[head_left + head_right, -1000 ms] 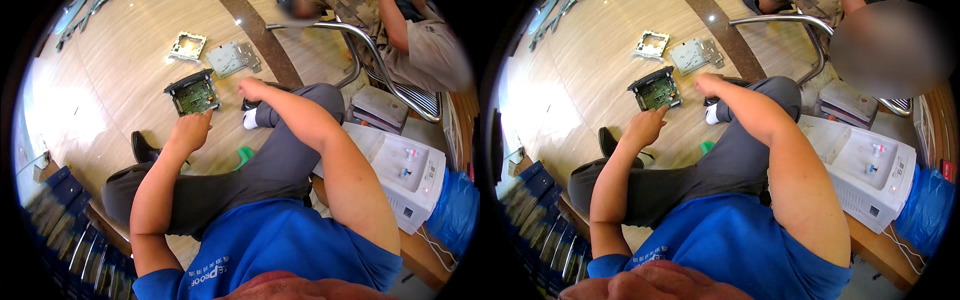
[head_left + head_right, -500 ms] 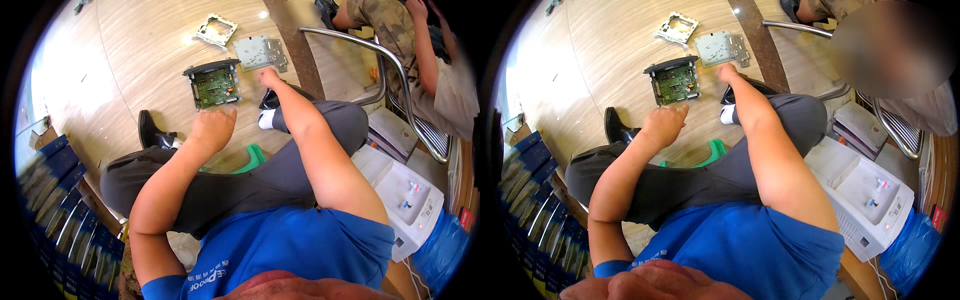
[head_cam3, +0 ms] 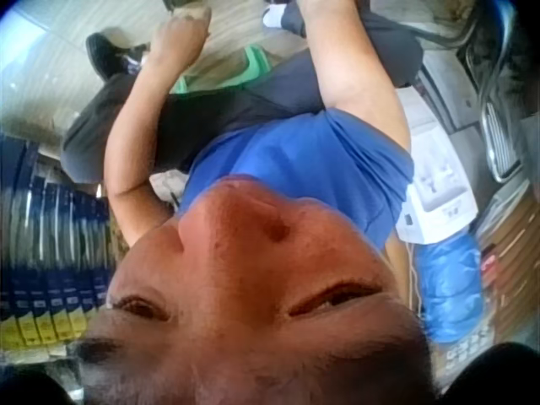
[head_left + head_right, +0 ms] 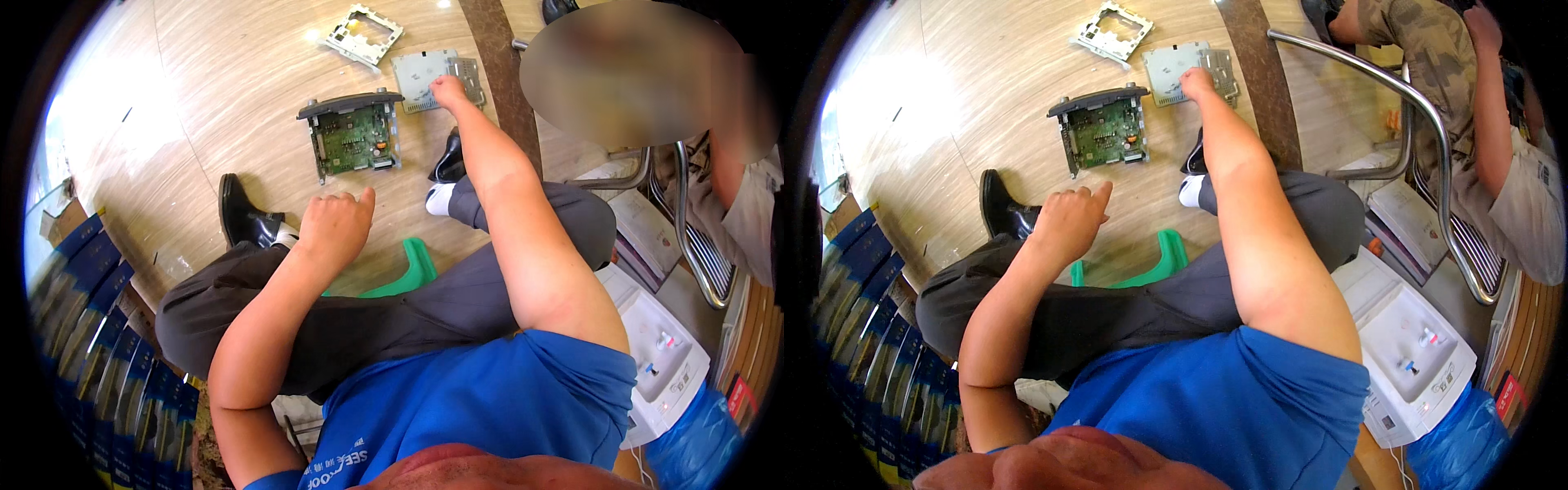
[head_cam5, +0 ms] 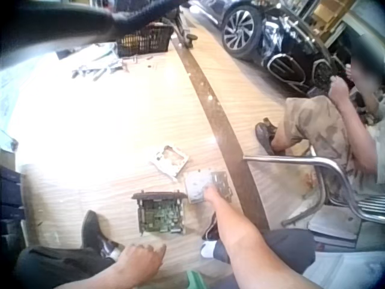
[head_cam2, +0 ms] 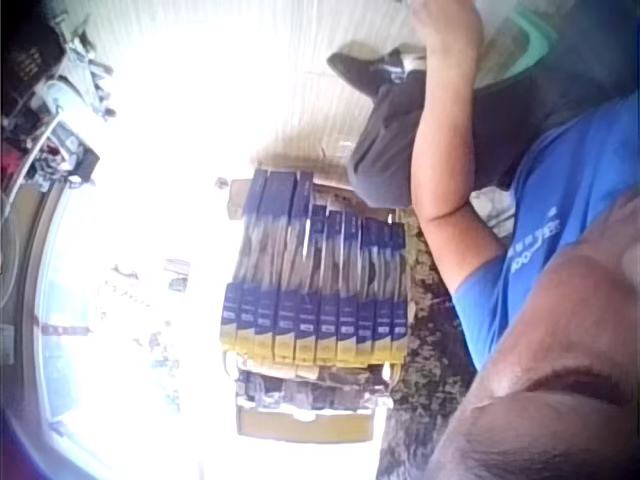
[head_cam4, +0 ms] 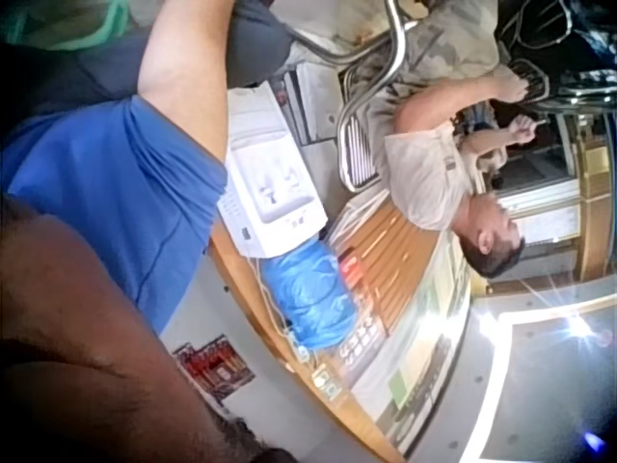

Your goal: The person works on a circuit board by hand and using a screwdriver, removing and replacing small metal components and wires.

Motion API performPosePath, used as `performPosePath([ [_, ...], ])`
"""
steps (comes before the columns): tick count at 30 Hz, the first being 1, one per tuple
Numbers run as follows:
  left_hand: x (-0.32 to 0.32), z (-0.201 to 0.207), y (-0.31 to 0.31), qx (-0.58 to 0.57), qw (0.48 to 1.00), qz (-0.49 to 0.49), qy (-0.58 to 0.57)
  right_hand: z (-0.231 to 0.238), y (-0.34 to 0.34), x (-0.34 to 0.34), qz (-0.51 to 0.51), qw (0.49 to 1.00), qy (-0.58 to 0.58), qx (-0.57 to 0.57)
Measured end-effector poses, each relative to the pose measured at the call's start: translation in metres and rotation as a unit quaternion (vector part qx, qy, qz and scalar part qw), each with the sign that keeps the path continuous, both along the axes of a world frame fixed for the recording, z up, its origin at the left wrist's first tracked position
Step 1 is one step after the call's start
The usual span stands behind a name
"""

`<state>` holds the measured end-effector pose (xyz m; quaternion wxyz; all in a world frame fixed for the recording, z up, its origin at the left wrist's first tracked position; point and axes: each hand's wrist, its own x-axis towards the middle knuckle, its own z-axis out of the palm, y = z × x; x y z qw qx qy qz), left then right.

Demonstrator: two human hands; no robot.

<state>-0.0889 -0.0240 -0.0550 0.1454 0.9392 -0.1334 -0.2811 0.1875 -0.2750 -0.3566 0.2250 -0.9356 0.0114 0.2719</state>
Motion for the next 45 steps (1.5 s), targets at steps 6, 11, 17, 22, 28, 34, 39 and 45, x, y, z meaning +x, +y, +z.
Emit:
performPosePath([
  [6, -0.004, 0.000, -0.002, 0.001, 1.000, -0.001, 0.006, -0.013, -0.007, -0.006, -0.068, 0.996, 0.002, 0.053],
  [11, -0.008, 0.008, -0.006, 0.001, 0.999, 0.009, 0.033, -0.010, -0.019, -0.040, -0.018, 0.999, -0.041, -0.026],
  [17, -0.010, 0.029, -0.014, 0.020, 1.000, -0.004, 0.011, 0.026, 0.027, -0.060, -0.139, 0.989, -0.054, 0.019],
  [22, -0.012, 0.033, -0.024, 0.041, 0.999, -0.032, 0.011, 0.080, 0.061, -0.048, -0.130, 0.989, -0.040, 0.058],
  [28, -0.014, 0.036, -0.037, 0.021, 0.998, -0.057, -0.021, 0.111, 0.063, -0.054, -0.108, 0.990, -0.073, 0.046],
  [34, -0.009, 0.046, -0.047, 0.002, 0.993, -0.085, -0.077, 0.126, 0.048, -0.110, -0.091, 0.996, -0.018, 0.012],
  [39, -0.008, 0.058, -0.058, -0.032, 0.986, -0.116, -0.111, 0.134, 0.032, -0.184, -0.002, 0.999, 0.027, -0.020],
  [45, -0.009, 0.070, -0.063, -0.046, 0.983, -0.121, -0.126, 0.109, 0.031, -0.216, 0.174, 0.982, 0.071, -0.031],
])
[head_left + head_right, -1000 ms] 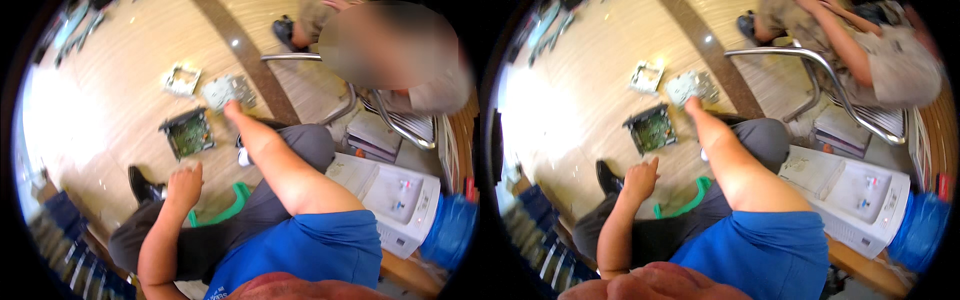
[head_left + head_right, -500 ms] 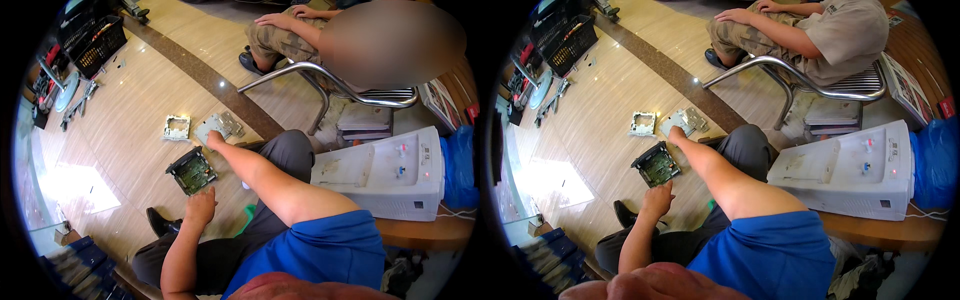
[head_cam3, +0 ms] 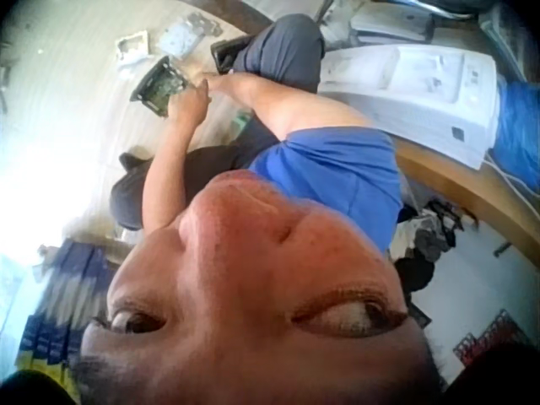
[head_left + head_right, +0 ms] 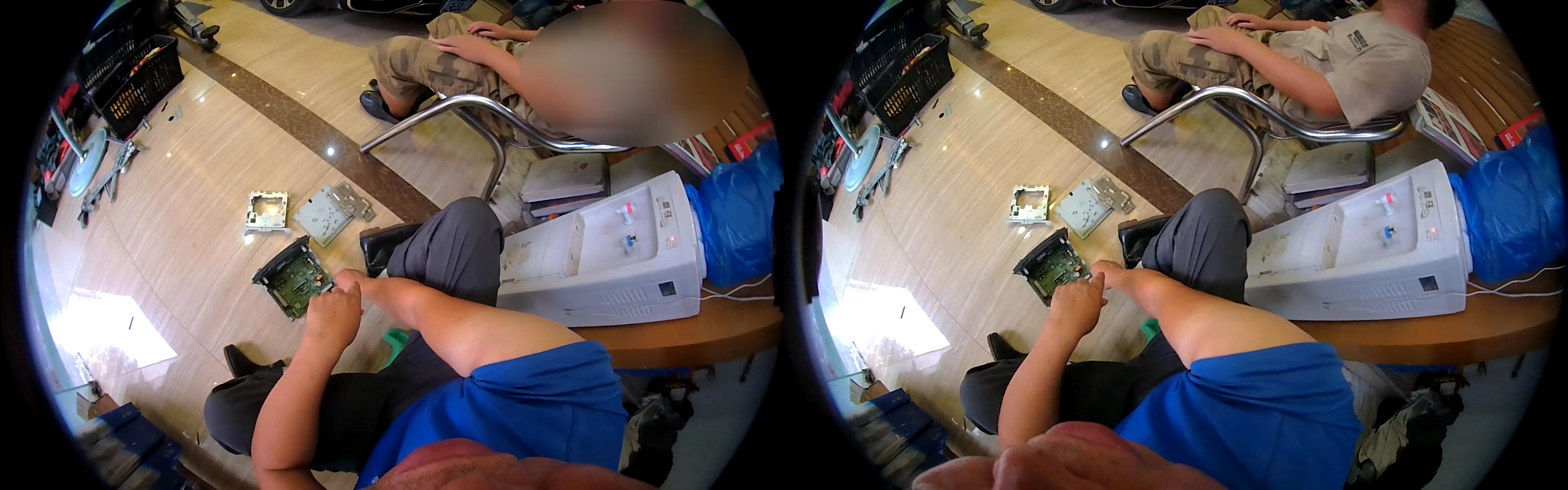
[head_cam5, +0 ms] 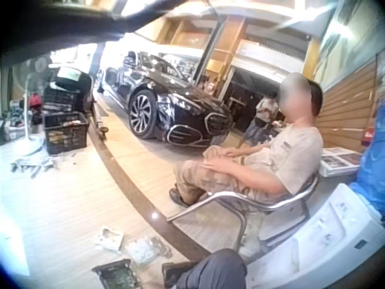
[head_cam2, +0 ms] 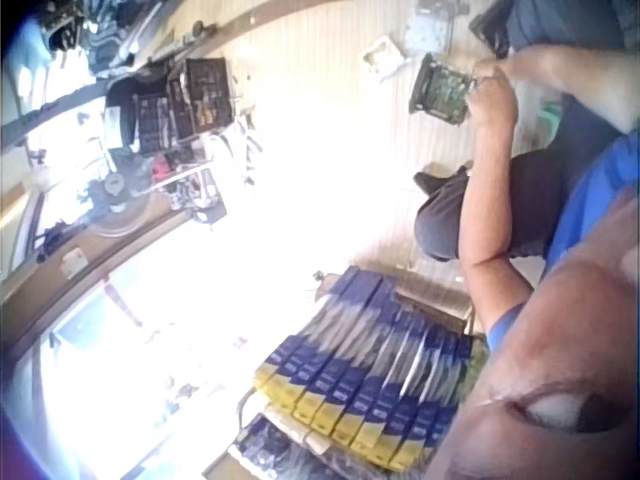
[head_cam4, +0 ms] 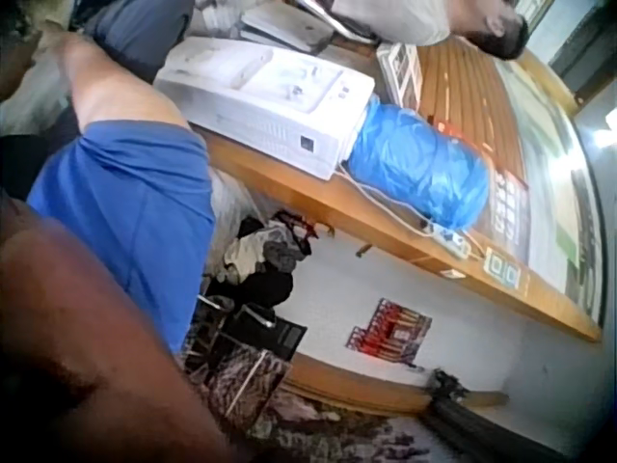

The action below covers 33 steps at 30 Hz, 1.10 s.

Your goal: The person works on a circuit board by hand and using a screwdriver, removing and replacing small metal components and wires.

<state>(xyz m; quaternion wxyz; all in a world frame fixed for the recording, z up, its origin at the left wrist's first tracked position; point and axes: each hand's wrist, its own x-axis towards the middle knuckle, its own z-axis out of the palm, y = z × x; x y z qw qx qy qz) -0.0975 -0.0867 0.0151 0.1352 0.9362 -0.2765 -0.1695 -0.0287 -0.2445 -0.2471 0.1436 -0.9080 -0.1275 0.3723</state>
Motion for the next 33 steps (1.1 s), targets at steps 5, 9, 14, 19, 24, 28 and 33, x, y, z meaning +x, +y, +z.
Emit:
performPosePath([
  [5, -0.001, 0.002, 0.004, 0.015, 1.000, 0.000, 0.017, -0.006, 0.006, 0.003, -0.008, 0.999, -0.003, -0.046],
  [9, -0.003, -0.001, 0.007, 0.032, 0.999, -0.004, 0.034, 0.005, 0.011, 0.009, -0.085, 0.993, -0.067, -0.056],
  [14, -0.006, -0.007, 0.012, 0.044, 0.999, -0.004, 0.030, 0.017, 0.017, 0.021, -0.075, 0.992, -0.075, -0.073],
  [19, -0.010, -0.008, 0.014, 0.049, 0.999, 0.000, 0.004, 0.037, 0.032, 0.020, -0.086, 0.989, -0.099, -0.068],
  [24, -0.014, -0.004, 0.017, 0.033, 0.999, -0.005, 0.042, 0.075, 0.042, 0.025, -0.097, 0.990, -0.094, -0.050],
  [28, -0.018, -0.002, 0.019, 0.045, 0.999, -0.008, 0.006, 0.096, 0.054, 0.033, -0.046, 0.993, -0.098, -0.037],
  [33, -0.021, -0.003, 0.020, 0.038, 0.999, 0.000, -0.003, 0.125, 0.068, 0.039, 0.120, 0.983, -0.138, -0.001],
])
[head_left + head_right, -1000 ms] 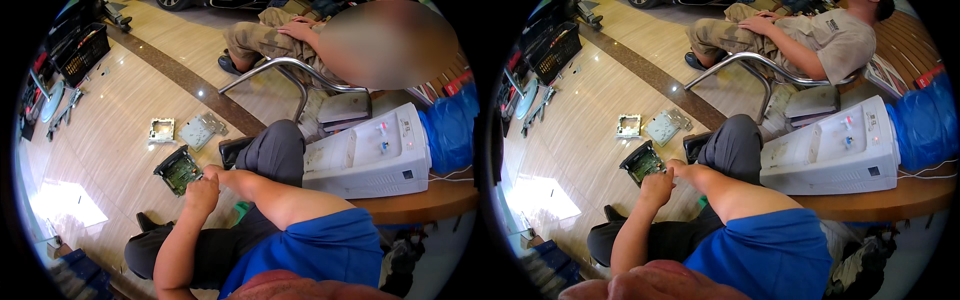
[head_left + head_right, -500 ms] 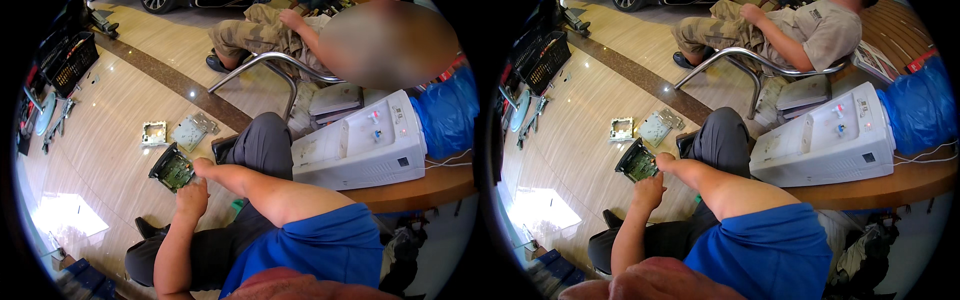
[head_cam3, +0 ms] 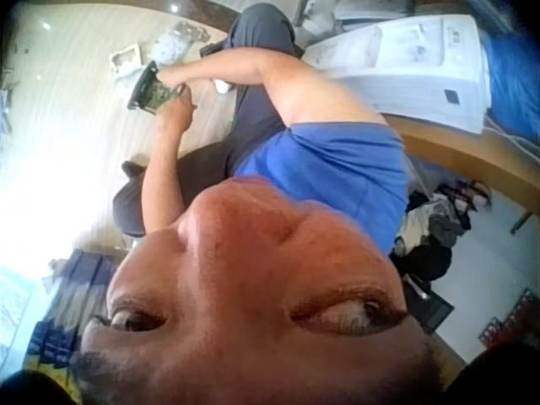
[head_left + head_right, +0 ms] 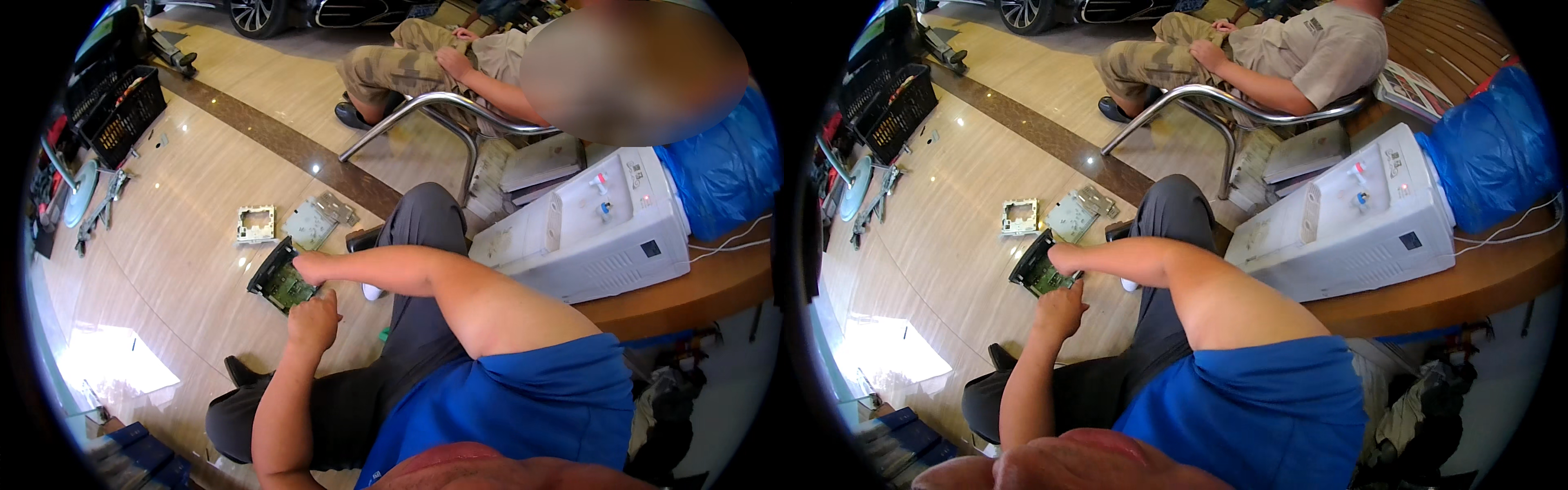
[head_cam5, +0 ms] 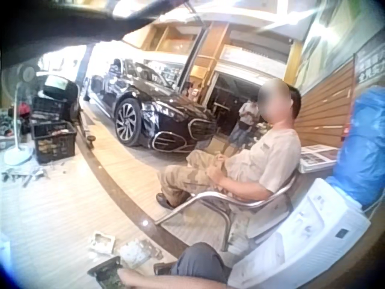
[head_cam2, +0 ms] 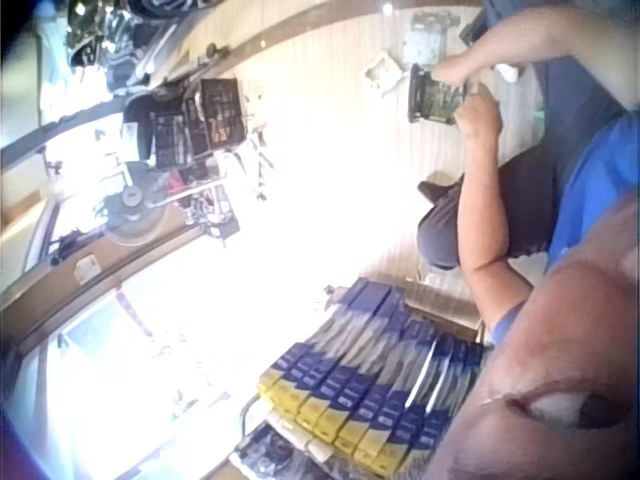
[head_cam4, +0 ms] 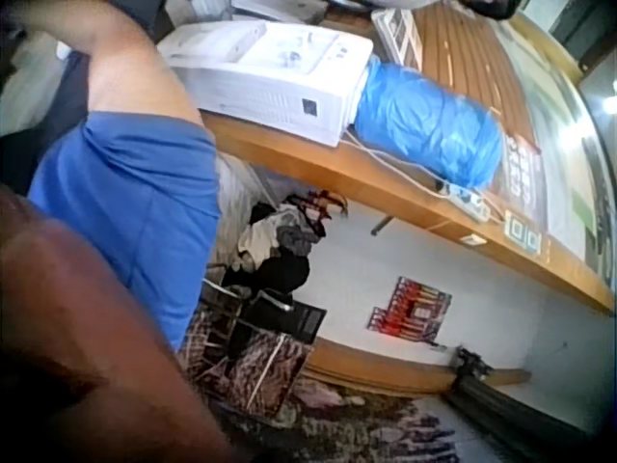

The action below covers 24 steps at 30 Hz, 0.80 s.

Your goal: The person works on a circuit board by hand and using a screwdriver, removing and replacing small metal components and wires.

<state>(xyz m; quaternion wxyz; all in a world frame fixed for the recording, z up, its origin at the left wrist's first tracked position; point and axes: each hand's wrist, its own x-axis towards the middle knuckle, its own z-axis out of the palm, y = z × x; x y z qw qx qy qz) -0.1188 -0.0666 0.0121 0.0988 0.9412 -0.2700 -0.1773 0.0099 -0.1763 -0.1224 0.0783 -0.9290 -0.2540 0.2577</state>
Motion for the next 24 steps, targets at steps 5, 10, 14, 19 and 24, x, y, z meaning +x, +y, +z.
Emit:
performPosePath([
  [5, 0.000, 0.001, 0.002, 0.016, 0.999, 0.002, 0.029, 0.060, -0.002, -0.006, 0.060, 0.997, 0.009, 0.040],
  [10, 0.002, -0.001, 0.001, 0.026, 0.999, -0.005, 0.046, 0.096, -0.023, -0.013, 0.031, 0.988, 0.000, 0.154],
  [14, 0.007, -0.007, 0.007, 0.029, 0.997, 0.008, 0.064, 0.085, -0.022, -0.012, 0.026, 0.994, -0.001, 0.103],
  [19, 0.018, -0.007, 0.020, 0.037, 0.995, 0.042, 0.082, 0.059, -0.021, -0.012, 0.104, 0.990, -0.027, 0.094],
  [24, 0.023, -0.006, 0.022, 0.027, 0.994, 0.054, 0.094, 0.036, -0.028, -0.009, 0.123, 0.989, 0.001, 0.084],
])
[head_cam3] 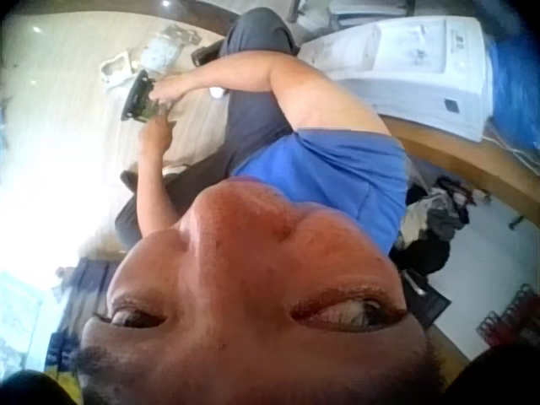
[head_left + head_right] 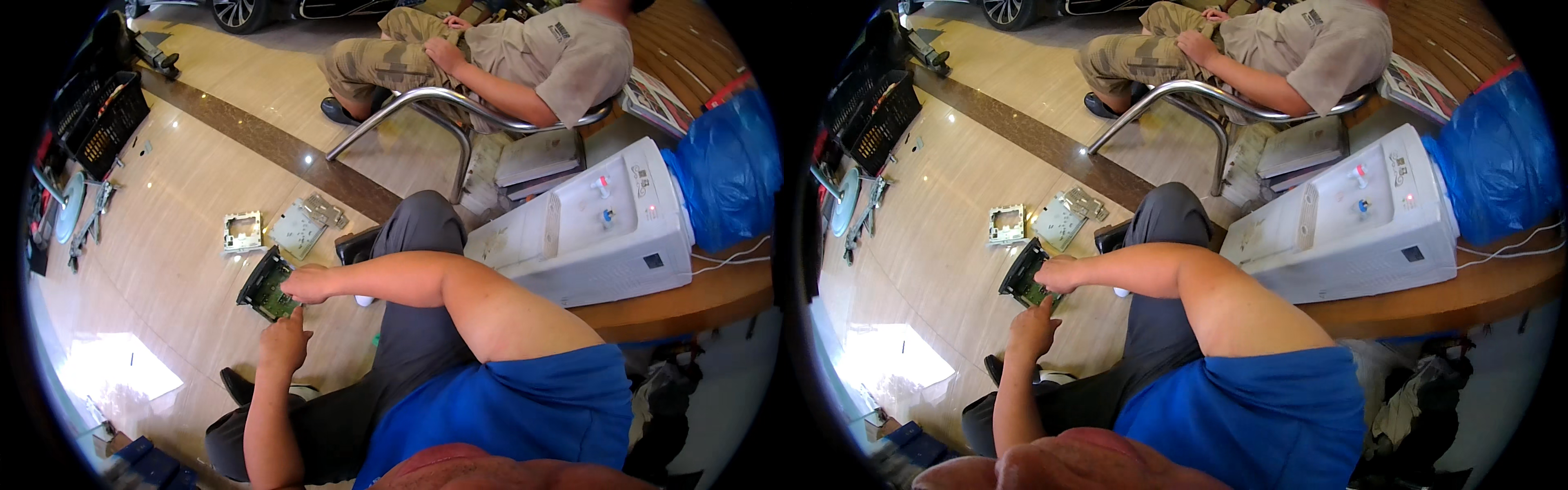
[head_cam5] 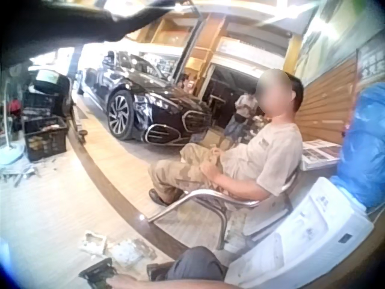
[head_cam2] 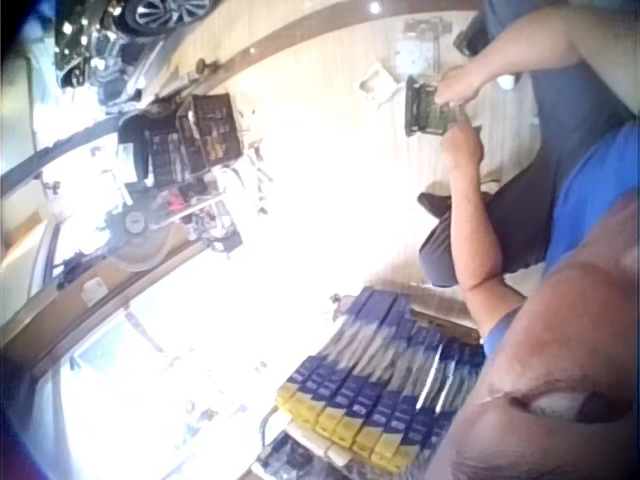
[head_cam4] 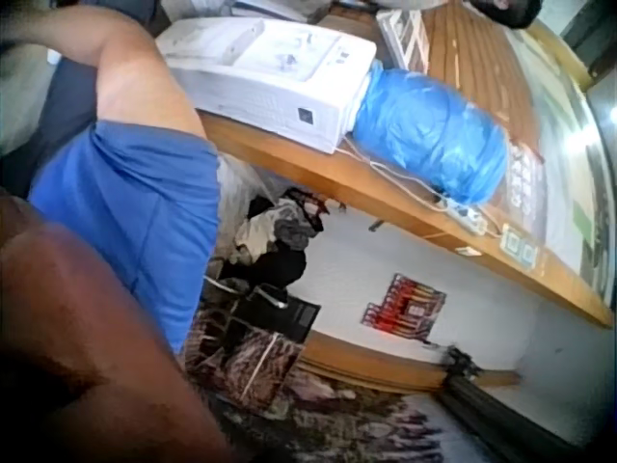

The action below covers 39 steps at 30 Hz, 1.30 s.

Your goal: The person works on a circuit board by hand and using a screwdriver, removing and replacing small metal components and wires.

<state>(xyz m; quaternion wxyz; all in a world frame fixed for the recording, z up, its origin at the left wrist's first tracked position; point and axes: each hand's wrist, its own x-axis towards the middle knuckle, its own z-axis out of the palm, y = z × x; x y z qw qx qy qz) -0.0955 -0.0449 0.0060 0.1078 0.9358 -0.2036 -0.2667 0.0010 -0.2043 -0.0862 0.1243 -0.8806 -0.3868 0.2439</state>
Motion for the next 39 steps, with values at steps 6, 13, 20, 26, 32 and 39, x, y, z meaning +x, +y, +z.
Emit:
performPosePath([
  [6, 0.005, -0.009, -0.003, -0.004, 1.000, -0.010, 0.007, -0.010, -0.003, 0.001, 0.013, 1.000, 0.021, -0.013],
  [13, 0.003, -0.019, -0.008, -0.014, 1.000, 0.011, -0.025, -0.046, -0.010, 0.004, 0.023, 0.993, 0.034, 0.109],
  [20, 0.005, 0.032, 0.060, -0.065, 0.982, 0.156, -0.087, -0.040, -0.018, -0.014, -0.001, 1.000, 0.025, 0.017],
  [26, -0.003, 0.106, 0.103, -0.115, 0.936, 0.277, -0.187, -0.046, 0.010, -0.025, -0.015, 0.998, 0.021, 0.064],
  [32, 0.002, 0.134, 0.088, -0.141, 0.937, 0.292, -0.133, -0.080, 0.039, -0.033, 0.036, 0.998, 0.046, -0.018],
  [39, 0.015, 0.140, 0.071, -0.124, 0.937, 0.286, -0.156, -0.113, 0.058, -0.043, 0.001, 0.996, 0.070, -0.053],
])
